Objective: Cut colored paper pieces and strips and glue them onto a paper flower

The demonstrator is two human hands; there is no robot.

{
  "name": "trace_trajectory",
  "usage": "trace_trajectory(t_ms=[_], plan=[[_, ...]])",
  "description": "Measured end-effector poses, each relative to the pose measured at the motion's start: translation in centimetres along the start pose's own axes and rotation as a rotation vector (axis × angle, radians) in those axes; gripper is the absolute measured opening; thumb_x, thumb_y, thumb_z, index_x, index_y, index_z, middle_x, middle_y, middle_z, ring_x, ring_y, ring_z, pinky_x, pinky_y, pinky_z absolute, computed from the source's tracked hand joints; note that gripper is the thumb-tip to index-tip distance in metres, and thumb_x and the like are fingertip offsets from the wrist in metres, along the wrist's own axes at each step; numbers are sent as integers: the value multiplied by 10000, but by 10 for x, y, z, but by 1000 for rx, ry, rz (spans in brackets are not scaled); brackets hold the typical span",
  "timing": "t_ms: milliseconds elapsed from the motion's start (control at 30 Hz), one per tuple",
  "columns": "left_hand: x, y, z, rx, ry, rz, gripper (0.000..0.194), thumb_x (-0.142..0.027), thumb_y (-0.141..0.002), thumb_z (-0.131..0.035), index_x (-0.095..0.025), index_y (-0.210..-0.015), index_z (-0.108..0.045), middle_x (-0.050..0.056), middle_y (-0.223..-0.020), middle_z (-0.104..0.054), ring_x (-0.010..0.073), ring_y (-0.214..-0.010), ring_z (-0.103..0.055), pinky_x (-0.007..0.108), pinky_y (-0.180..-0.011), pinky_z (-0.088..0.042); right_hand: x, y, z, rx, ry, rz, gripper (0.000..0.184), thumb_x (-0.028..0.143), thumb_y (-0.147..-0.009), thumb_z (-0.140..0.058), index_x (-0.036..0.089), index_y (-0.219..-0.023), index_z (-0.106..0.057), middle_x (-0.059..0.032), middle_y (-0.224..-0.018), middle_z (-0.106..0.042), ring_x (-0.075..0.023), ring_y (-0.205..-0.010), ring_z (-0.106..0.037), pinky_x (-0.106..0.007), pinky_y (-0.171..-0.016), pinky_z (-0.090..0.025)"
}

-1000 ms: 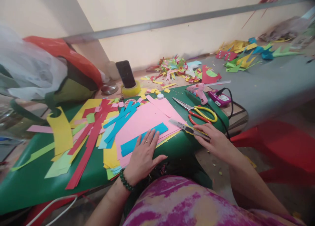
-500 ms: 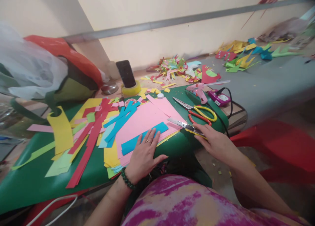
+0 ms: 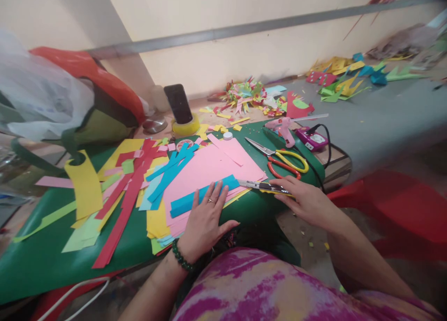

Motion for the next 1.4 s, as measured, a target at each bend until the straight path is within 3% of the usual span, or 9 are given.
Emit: trace_trajectory(t_ms=[133, 333, 867, 1200, 1400], plan=[[-5, -5, 0, 64, 21, -18, 843, -700, -902, -348, -144, -1531, -269, 164, -1549, -357, 322, -1448, -291, 557, -1132, -282, 5, -3, -2, 25, -31, 31, 318, 249, -917, -497, 245, -1220, -594, -76, -1130, -691, -235, -1002, -686, -351, -803, -568], [-4, -6, -1, 76, 63, -26, 905, -753, -875, -291, -127, -1528, -268, 160, -1563, -324, 305, -1457, -276, 515, -1130, -295, 3, 2, -4, 77, -74, 25, 307, 234, -929, -467, 234, -1212, -585, -81, -1099, -682, -239, -953, -688, -364, -775, -564], [-4, -8, 1, 145, 124, 0, 1000, -822, -821, -223, -120, -1533, -250, 162, -1573, -294, 319, -1468, -244, 543, -1139, -268, 19, 11, -12, 17, -48, 112, 300, 186, -948, -458, 206, -1225, -571, -71, -1004, -675, -199, -830, -695, -306, -693, -558], [-7, -11, 2, 183, 149, 18, 1029, -831, -809, -247, -99, -1533, -239, 166, -1583, -265, 328, -1476, -211, 560, -1146, -262, 36, 11, -21, 28, -62, 106, 319, 163, -929, -475, 199, -1233, -565, -84, -1046, -684, -201, -871, -695, -306, -717, -560], [12, 8, 17, 138, 132, 38, 915, -772, -869, -251, -159, -1547, -215, 148, -1593, -249, 321, -1478, -209, 580, -1145, -240, 35, 14, -20, 8, -52, 87, 296, 181, -940, -474, 209, -1222, -562, -71, -1050, -689, -193, -832, -701, -289, -668, -550]])
Point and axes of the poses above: each hand's wrist, its own y-axis away from the middle knuckle, its own z-axis out of the back of the hand, x = y × z, the point moved 5 cm from there along -y, towards the middle knuckle
